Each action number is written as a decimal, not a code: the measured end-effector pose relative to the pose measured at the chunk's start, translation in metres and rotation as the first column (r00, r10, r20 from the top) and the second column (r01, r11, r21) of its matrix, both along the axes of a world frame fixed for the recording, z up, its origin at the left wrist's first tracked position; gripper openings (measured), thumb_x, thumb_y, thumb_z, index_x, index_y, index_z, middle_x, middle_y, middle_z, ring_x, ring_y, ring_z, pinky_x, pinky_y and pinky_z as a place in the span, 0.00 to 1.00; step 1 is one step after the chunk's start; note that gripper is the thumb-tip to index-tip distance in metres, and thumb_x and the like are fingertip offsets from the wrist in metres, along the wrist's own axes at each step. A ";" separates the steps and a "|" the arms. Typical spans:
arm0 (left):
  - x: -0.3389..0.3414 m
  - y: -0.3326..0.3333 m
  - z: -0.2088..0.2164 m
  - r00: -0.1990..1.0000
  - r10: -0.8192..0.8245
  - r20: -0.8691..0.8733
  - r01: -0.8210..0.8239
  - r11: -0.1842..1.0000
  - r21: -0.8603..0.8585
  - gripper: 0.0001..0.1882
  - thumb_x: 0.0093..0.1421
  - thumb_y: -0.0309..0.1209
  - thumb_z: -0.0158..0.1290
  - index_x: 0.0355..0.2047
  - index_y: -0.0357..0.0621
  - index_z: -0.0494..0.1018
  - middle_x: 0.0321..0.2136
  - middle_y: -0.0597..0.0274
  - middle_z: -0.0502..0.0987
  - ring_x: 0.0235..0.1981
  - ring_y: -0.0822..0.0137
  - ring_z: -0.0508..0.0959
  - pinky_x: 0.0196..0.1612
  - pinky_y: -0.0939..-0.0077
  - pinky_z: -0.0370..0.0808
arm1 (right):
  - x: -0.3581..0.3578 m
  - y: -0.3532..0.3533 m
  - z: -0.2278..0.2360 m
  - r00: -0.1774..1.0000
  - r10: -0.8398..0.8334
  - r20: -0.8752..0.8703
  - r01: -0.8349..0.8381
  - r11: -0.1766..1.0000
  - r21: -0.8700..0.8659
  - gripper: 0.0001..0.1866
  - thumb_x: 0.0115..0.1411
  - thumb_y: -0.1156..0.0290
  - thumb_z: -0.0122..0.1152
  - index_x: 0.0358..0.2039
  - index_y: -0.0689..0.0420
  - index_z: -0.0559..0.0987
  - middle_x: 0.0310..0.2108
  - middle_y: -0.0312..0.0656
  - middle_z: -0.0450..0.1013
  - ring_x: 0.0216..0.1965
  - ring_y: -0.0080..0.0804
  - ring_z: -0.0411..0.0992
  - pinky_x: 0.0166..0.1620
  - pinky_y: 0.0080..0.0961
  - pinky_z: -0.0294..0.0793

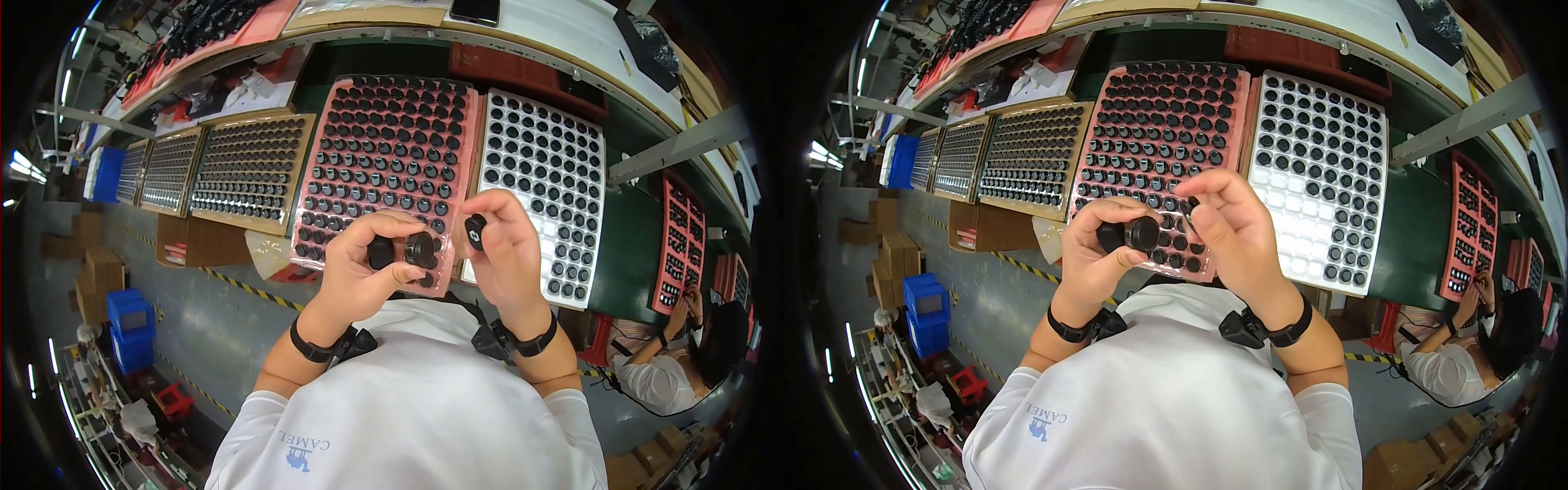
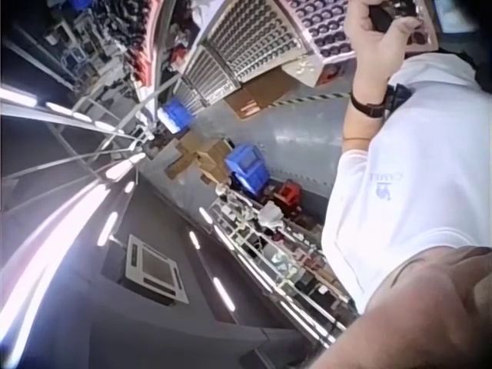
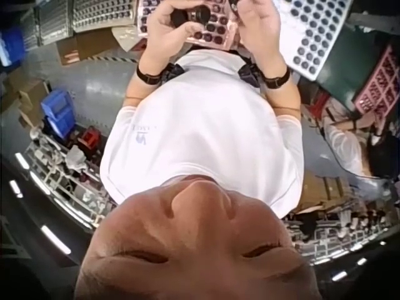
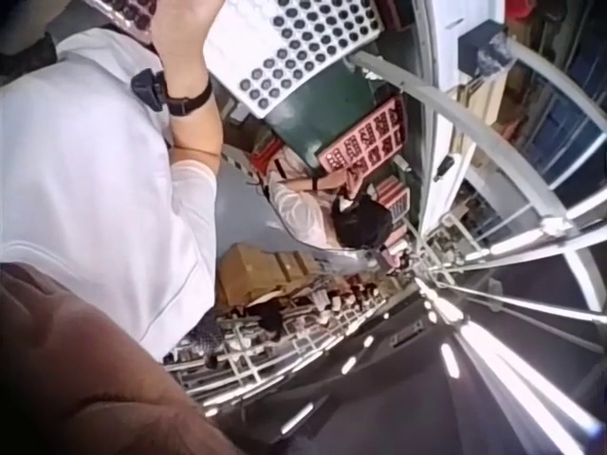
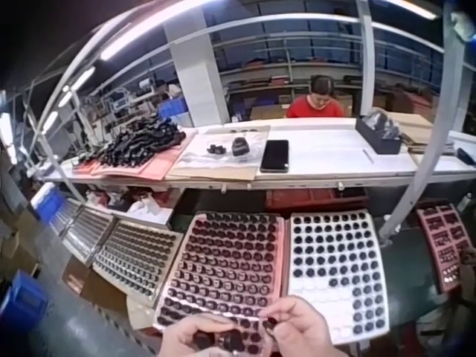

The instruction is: The person picks up a black component and a small black cap from a tray and presses them together. After repeating this, they pick up a flexible black segment and press a cap onto its end.

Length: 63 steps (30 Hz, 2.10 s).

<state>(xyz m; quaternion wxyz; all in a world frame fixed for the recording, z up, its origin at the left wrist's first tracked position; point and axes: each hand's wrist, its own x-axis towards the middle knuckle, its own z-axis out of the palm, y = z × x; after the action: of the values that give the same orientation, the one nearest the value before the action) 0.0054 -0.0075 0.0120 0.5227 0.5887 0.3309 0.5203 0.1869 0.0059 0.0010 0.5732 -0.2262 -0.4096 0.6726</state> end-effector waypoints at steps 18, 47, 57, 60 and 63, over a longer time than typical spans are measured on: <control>0.000 -0.004 0.011 0.954 0.163 -0.252 -0.099 0.963 0.251 0.19 0.44 0.23 0.63 0.38 0.36 0.71 0.35 0.53 0.75 0.36 0.63 0.75 0.39 0.74 0.72 | -0.015 -0.004 0.014 0.960 0.000 0.279 -0.060 0.976 0.207 0.14 0.63 0.68 0.45 0.44 0.65 0.65 0.32 0.37 0.65 0.28 0.19 0.63 0.34 0.14 0.63; 0.000 0.005 0.015 0.917 0.217 -0.334 -0.090 0.929 0.359 0.20 0.43 0.25 0.63 0.38 0.35 0.72 0.35 0.52 0.76 0.35 0.59 0.76 0.38 0.72 0.72 | -0.018 0.002 -0.002 0.991 0.074 0.113 -0.096 0.975 0.202 0.17 0.61 0.65 0.47 0.45 0.62 0.62 0.34 0.38 0.61 0.33 0.19 0.60 0.40 0.17 0.61; -0.001 0.002 0.012 0.929 0.220 -0.296 -0.130 0.947 0.294 0.20 0.43 0.25 0.63 0.38 0.35 0.71 0.35 0.52 0.76 0.35 0.60 0.76 0.38 0.73 0.72 | -0.011 0.004 -0.002 0.983 0.181 0.013 -0.182 0.980 0.082 0.19 0.60 0.61 0.53 0.44 0.61 0.63 0.34 0.38 0.61 0.33 0.19 0.59 0.38 0.16 0.61; -0.002 0.003 0.010 0.934 0.225 -0.276 -0.145 0.948 0.283 0.21 0.44 0.25 0.63 0.39 0.35 0.71 0.35 0.52 0.75 0.35 0.62 0.76 0.37 0.75 0.72 | -0.011 0.004 -0.008 0.952 0.036 0.304 -0.104 0.972 0.211 0.17 0.57 0.67 0.56 0.44 0.61 0.66 0.33 0.37 0.62 0.32 0.19 0.59 0.37 0.16 0.61; -0.009 0.002 0.003 0.948 0.175 -0.267 -0.132 0.976 0.174 0.21 0.45 0.26 0.63 0.40 0.35 0.71 0.36 0.53 0.75 0.34 0.63 0.75 0.37 0.77 0.71 | -0.011 0.006 -0.006 0.916 -0.059 0.398 -0.073 0.948 0.309 0.16 0.54 0.72 0.58 0.43 0.61 0.68 0.33 0.38 0.63 0.33 0.22 0.60 0.37 0.17 0.61</control>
<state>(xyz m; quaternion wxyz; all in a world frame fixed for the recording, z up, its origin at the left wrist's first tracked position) -0.0033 -0.0054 0.0154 0.3813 0.6674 0.4054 0.4948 0.1755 0.0118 -0.0054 0.5031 -0.2628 -0.6222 0.5391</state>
